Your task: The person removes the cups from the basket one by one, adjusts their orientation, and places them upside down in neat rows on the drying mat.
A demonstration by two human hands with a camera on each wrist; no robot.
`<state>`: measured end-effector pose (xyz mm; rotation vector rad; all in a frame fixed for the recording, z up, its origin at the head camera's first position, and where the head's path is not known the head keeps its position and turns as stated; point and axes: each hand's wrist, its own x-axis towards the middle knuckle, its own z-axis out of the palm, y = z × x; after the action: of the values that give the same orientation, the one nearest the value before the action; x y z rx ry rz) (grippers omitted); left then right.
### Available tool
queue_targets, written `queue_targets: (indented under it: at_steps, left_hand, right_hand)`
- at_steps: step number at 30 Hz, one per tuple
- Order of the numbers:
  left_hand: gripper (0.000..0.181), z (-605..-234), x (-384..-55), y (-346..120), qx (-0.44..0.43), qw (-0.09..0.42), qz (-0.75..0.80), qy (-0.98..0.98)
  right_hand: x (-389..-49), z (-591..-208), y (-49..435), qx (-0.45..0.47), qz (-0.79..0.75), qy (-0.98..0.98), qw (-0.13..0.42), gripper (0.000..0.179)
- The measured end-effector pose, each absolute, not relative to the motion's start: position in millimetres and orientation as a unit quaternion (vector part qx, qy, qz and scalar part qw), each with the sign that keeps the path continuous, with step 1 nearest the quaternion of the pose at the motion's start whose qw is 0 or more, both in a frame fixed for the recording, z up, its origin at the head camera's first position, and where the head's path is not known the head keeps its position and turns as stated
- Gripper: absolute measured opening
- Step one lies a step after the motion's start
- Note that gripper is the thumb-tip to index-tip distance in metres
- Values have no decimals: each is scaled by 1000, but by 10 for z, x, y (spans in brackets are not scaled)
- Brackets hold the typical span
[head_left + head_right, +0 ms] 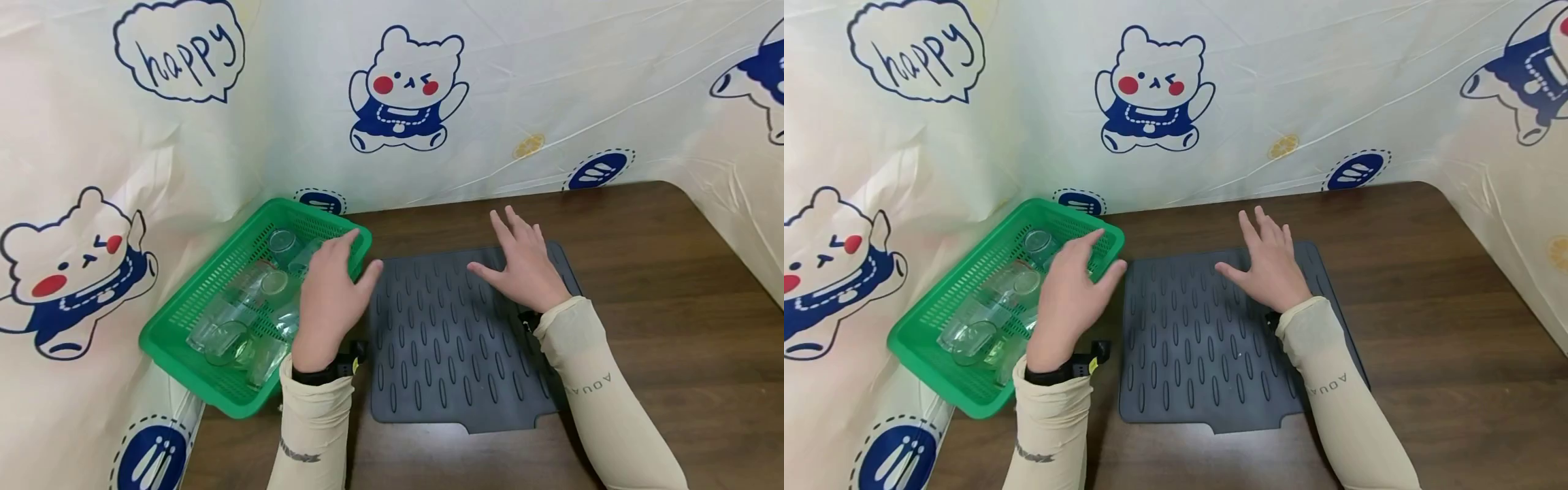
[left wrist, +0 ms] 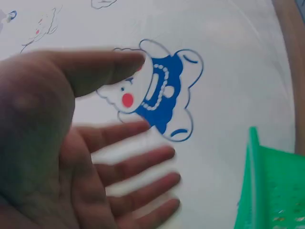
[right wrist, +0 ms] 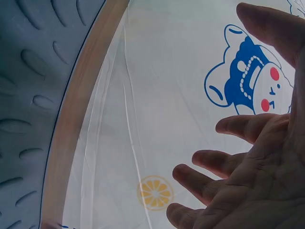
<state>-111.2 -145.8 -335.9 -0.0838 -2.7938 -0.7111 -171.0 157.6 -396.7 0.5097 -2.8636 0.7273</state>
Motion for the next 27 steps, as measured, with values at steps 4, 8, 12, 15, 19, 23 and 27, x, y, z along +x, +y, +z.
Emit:
queue_targets:
  at_steps: [4,8,12,15,19,23,27]
  left_hand:
    - [60,-3308,-1084,-1630,47,141,-263,-953]
    - [60,-3348,-1088,-1846,102,127,-269,-949]
    - [63,-3398,-1103,-2026,133,111,-268,-948]
    - [66,-3420,-1109,-2132,144,103,-263,-948]
    - [70,-3435,-1113,-2233,156,67,-256,-952]
    - [74,-3470,-1153,-2286,156,-11,-240,-958]
    - [72,-3508,-1197,-2298,134,-89,-224,-961]
  right_hand:
    - [-1703,-3961,1551,173,247,-951,70,97]
    - [-1685,-3957,1543,172,251,-951,61,96]
    - [-1664,-3971,1539,172,246,-953,48,97]
    - [-1648,-3972,1524,176,245,-952,42,97]
    - [-1636,-3964,1500,183,248,-950,42,97]
    - [-1640,-3962,1483,185,246,-951,37,97]
    - [-1648,-3953,1479,189,247,-950,31,96]
